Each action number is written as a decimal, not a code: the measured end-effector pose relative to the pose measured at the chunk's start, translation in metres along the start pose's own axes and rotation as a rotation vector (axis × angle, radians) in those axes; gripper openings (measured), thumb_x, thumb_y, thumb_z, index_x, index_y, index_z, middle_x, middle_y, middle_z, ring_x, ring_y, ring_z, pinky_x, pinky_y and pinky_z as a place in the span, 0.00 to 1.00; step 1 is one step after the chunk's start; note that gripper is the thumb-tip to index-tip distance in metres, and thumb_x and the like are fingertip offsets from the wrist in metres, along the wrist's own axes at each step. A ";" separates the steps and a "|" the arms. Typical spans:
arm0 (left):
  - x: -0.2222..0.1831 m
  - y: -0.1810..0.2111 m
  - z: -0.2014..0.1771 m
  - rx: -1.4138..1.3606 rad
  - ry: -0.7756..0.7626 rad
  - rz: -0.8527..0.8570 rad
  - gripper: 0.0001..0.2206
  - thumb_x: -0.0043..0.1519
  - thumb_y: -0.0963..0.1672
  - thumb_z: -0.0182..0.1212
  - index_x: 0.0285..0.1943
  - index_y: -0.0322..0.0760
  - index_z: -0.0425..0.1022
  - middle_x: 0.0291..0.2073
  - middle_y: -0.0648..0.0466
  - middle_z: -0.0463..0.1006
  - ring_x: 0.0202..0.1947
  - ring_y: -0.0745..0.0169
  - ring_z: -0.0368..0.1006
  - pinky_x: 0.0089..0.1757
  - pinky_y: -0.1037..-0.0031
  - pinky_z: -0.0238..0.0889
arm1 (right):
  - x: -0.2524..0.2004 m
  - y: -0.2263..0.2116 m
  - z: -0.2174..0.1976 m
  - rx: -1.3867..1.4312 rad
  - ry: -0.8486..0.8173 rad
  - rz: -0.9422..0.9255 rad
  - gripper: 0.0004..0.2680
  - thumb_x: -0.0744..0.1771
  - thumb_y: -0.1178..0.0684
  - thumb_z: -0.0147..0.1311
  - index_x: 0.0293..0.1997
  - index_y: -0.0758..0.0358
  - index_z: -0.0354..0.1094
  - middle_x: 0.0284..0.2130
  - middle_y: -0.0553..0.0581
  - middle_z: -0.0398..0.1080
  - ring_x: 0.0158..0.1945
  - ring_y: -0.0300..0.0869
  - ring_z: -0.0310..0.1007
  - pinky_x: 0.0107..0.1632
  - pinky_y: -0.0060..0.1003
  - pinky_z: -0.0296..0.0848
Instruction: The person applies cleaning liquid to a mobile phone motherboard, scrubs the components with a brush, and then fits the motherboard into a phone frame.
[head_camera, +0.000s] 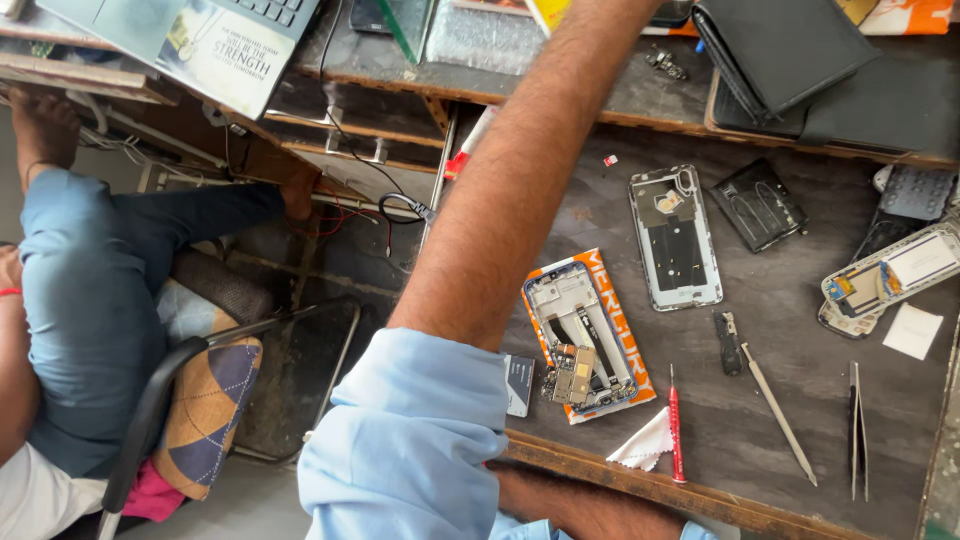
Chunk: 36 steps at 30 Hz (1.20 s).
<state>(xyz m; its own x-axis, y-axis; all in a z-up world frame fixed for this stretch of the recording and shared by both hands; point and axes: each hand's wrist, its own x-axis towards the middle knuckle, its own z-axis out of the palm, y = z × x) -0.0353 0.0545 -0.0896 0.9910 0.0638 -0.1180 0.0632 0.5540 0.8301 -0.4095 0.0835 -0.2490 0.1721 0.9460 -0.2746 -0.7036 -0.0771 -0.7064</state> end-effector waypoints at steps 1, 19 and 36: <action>-0.005 -0.004 -0.006 -0.063 -0.006 -0.018 0.12 0.72 0.44 0.53 0.59 0.30 0.70 0.47 0.46 0.77 0.43 0.63 0.74 0.45 0.68 0.70 | -0.001 -0.003 -0.001 -0.005 -0.001 -0.003 0.10 0.72 0.53 0.51 0.50 0.75 0.66 0.23 0.53 0.63 0.18 0.32 0.52 0.19 0.29 0.53; -0.221 0.087 0.011 1.464 -0.595 0.287 0.26 0.54 0.52 0.74 0.57 0.41 0.73 0.48 0.50 0.78 0.52 0.45 0.71 0.51 0.57 0.64 | 0.033 0.073 0.021 -0.060 0.003 -0.192 0.11 0.73 0.53 0.55 0.47 0.78 0.68 0.30 0.54 0.59 0.30 0.34 0.54 0.30 0.32 0.57; -0.276 0.031 -0.024 1.463 -0.558 0.309 0.37 0.47 0.42 0.72 0.69 0.43 0.63 0.55 0.51 0.73 0.64 0.47 0.64 0.58 0.58 0.50 | -0.017 -0.030 0.044 -0.144 0.004 -0.200 0.20 0.68 0.49 0.56 0.66 0.64 0.60 0.52 0.53 0.70 0.53 0.32 0.68 0.49 0.30 0.70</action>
<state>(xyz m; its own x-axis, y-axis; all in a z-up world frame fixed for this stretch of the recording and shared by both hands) -0.3095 0.0736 -0.0443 0.8828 -0.4630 0.0790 -0.4114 -0.6810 0.6059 -0.4217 0.0842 -0.1940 0.3012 0.9457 -0.1223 -0.5497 0.0674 -0.8326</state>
